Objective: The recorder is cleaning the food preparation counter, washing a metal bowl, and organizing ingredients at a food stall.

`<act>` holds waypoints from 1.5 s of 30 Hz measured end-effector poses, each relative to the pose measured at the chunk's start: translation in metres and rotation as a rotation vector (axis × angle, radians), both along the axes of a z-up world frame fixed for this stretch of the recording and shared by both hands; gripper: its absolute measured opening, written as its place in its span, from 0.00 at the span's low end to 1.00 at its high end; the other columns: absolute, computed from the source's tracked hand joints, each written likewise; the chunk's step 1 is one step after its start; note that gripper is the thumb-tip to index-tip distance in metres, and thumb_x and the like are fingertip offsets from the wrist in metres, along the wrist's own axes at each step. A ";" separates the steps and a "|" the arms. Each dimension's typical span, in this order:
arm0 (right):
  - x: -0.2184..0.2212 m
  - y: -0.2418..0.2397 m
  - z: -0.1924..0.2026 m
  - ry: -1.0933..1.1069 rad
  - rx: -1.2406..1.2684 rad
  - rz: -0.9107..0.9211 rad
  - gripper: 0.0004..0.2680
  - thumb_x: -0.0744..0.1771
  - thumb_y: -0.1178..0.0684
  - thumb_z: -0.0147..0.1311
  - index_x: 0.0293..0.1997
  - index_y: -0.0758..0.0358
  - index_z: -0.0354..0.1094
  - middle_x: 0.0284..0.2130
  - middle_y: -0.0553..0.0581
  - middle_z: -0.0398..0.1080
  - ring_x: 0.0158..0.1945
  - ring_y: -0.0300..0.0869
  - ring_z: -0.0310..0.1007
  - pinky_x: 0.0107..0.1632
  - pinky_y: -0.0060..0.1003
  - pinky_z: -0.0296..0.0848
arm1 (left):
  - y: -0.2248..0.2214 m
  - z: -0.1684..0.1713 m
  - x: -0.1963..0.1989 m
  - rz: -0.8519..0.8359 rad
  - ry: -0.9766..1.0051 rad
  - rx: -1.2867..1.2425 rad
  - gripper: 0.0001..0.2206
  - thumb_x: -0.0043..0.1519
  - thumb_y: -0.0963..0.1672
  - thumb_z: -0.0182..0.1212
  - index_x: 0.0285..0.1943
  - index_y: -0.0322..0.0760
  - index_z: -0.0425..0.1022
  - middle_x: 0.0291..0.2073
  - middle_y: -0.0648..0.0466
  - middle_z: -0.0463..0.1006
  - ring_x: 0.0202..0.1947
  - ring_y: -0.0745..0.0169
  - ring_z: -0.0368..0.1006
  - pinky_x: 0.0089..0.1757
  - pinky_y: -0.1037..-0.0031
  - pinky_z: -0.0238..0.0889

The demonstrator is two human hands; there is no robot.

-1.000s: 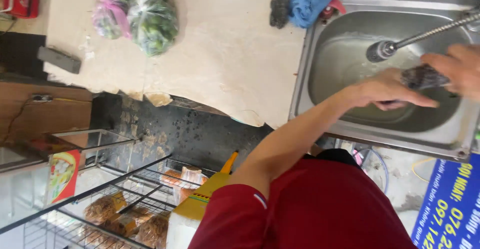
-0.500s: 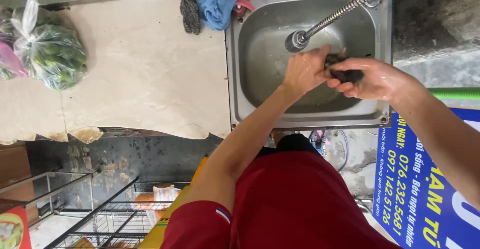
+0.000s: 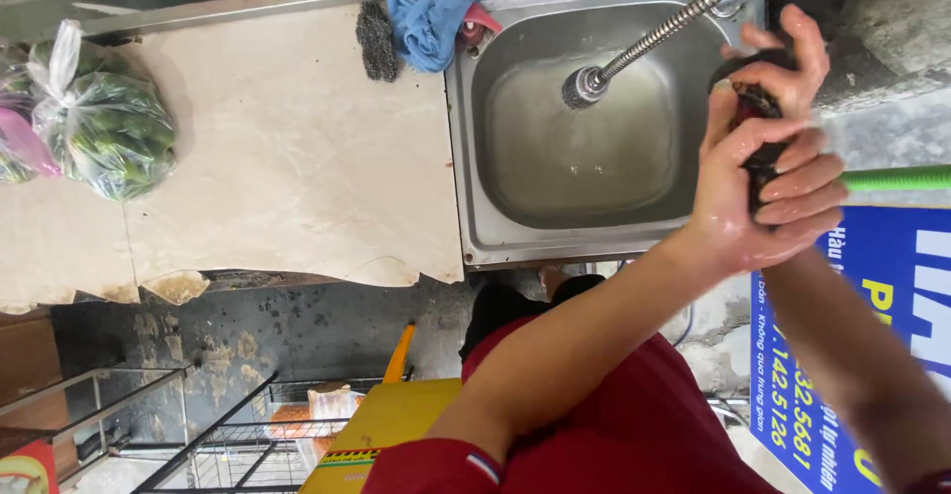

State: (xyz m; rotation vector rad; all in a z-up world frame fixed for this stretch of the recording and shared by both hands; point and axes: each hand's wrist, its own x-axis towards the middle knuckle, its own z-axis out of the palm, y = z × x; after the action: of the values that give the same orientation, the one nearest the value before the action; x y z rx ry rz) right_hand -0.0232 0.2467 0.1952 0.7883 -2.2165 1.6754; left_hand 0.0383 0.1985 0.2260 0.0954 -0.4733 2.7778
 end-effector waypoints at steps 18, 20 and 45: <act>-0.039 -0.008 -0.001 -0.360 1.071 0.593 0.07 0.61 0.51 0.64 0.27 0.65 0.74 0.19 0.64 0.74 0.24 0.53 0.74 0.31 0.47 0.71 | -0.131 -0.055 -0.047 -0.002 0.706 -2.979 0.09 0.56 0.45 0.62 0.35 0.35 0.83 0.31 0.40 0.82 0.31 0.41 0.81 0.34 0.58 0.74; -0.037 -0.007 -0.010 -0.541 0.936 0.628 0.08 0.62 0.51 0.64 0.26 0.65 0.74 0.18 0.62 0.74 0.22 0.49 0.73 0.29 0.44 0.69 | -0.135 -0.062 -0.051 -0.021 0.867 -3.022 0.10 0.58 0.45 0.61 0.36 0.35 0.83 0.30 0.40 0.81 0.30 0.43 0.81 0.32 0.59 0.75; -0.029 0.097 -0.143 -0.876 0.506 0.347 0.09 0.70 0.51 0.60 0.42 0.65 0.64 0.27 0.54 0.65 0.26 0.37 0.61 0.26 0.35 0.58 | -0.078 -0.084 0.010 -0.030 -0.059 -2.613 0.30 0.56 0.64 0.54 0.42 0.40 0.83 0.36 0.47 0.84 0.43 0.53 0.81 0.46 0.63 0.74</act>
State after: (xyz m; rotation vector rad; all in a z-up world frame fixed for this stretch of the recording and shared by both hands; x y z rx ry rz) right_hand -0.0526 0.3436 0.0520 0.6257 -3.3640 1.8689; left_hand 0.0484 0.1209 0.1424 -0.5053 2.6645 1.2326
